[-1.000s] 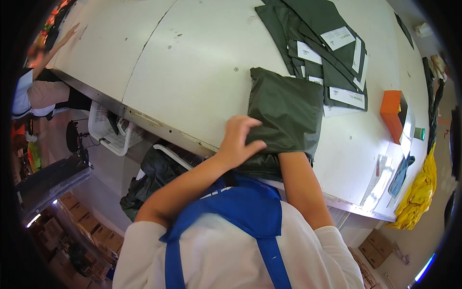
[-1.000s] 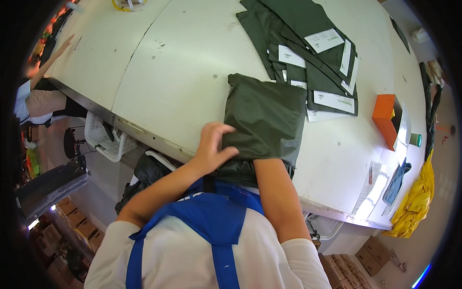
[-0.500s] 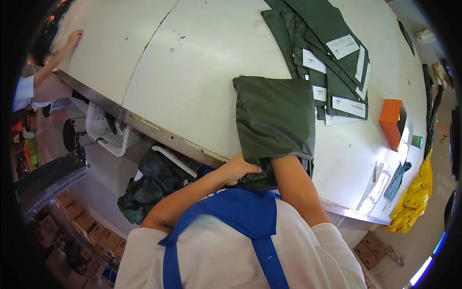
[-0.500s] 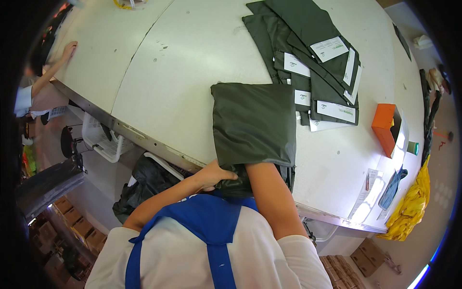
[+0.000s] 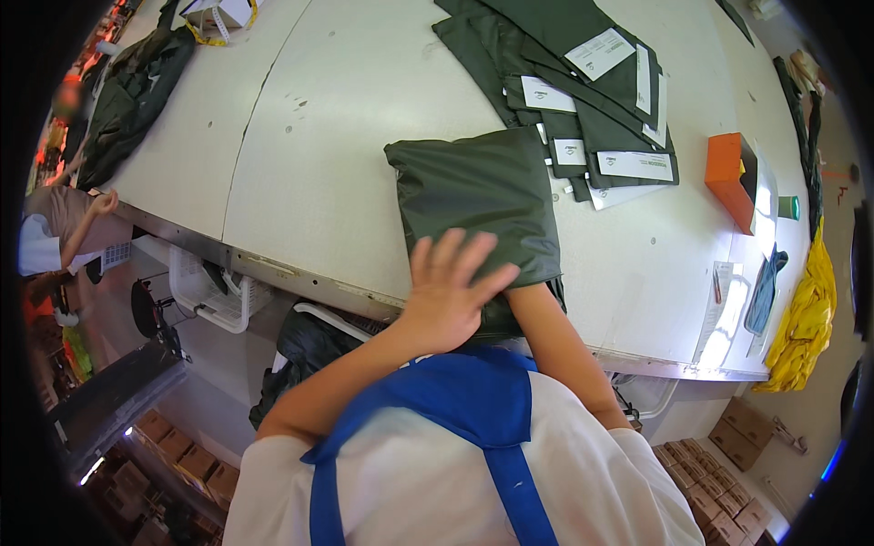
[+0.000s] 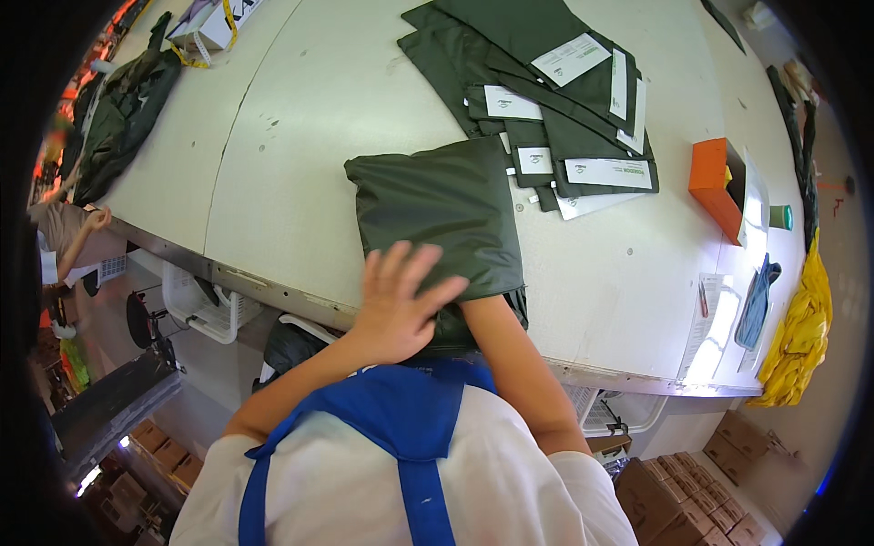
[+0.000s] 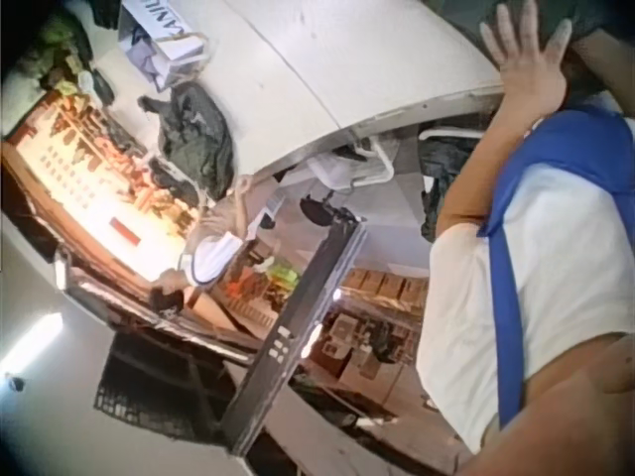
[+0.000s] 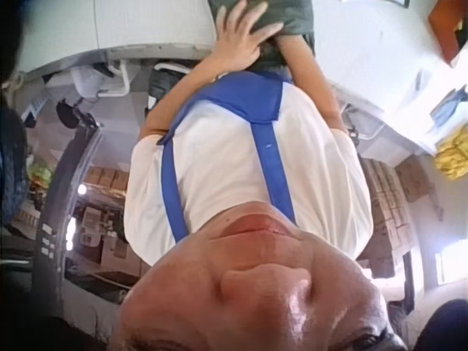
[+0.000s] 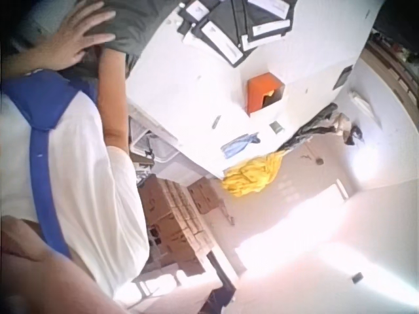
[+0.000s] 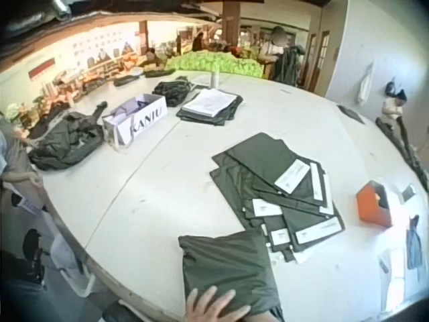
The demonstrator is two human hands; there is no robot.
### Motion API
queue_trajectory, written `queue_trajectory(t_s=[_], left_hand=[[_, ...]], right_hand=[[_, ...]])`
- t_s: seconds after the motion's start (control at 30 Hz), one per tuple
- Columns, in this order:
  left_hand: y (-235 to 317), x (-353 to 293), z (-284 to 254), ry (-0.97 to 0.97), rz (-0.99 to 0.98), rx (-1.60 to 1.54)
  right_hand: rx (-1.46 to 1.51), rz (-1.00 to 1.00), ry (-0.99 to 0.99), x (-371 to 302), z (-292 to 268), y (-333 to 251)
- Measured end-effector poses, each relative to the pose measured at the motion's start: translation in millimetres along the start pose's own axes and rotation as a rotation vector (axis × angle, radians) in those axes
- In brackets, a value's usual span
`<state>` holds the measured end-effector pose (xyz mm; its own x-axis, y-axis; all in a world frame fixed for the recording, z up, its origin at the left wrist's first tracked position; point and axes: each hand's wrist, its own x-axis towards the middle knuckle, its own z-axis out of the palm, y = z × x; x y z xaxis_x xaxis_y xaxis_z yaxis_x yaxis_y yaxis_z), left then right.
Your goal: The person folds a green jacket on a white table, smoothing the fabric, aligning edges, and folding it into a compact rectangle. The person then places the folded jacket into a small green pouch and sets it aside.
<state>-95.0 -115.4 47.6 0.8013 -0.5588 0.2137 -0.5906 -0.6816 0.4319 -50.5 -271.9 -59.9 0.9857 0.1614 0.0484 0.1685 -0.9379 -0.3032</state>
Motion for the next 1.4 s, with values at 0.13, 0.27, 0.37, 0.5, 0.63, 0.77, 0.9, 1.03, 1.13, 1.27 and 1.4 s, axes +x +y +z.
queue_trajectory(t_s=[0.13,0.27,0.37,0.5,0.63,0.77,0.9,1.03,1.13,1.27,1.4], left_hand=[[7,59,29,-0.105,0.192,-0.012],[17,88,74,-0.190,0.221,-0.013],[21,106,82,-0.204,0.329,-0.239],[45,92,48,-0.280,0.475,-0.363],[21,71,47,-0.267,0.302,-0.356],[-28,4,33,0.245,-0.298,-0.353],[-45,-36,46,-0.121,-1.061,-1.880],[-39,-29,68,-0.231,-0.963,-1.980],[-30,-21,65,-0.222,-1.068,-1.785],[-44,-16,67,-0.218,-0.957,-1.549],[-56,-17,56,-0.409,-0.942,-1.573]], right_hand=[[-0.006,0.012,0.005,-9,-3,-1],[0.020,-0.025,-0.016,-19,-9,4],[0.045,-0.065,-0.074,-39,-30,16],[0.033,-0.037,-0.093,-49,-50,46],[0.027,-0.019,-0.014,-9,-26,40],[0.032,-0.003,0.031,30,-5,46],[0.027,-0.010,0.015,31,-4,44],[0.005,-0.013,0.021,29,-5,42],[0.001,0.000,0.029,42,-1,49],[-0.004,-0.010,0.017,53,5,29],[-0.034,-0.013,0.017,64,17,-2]])
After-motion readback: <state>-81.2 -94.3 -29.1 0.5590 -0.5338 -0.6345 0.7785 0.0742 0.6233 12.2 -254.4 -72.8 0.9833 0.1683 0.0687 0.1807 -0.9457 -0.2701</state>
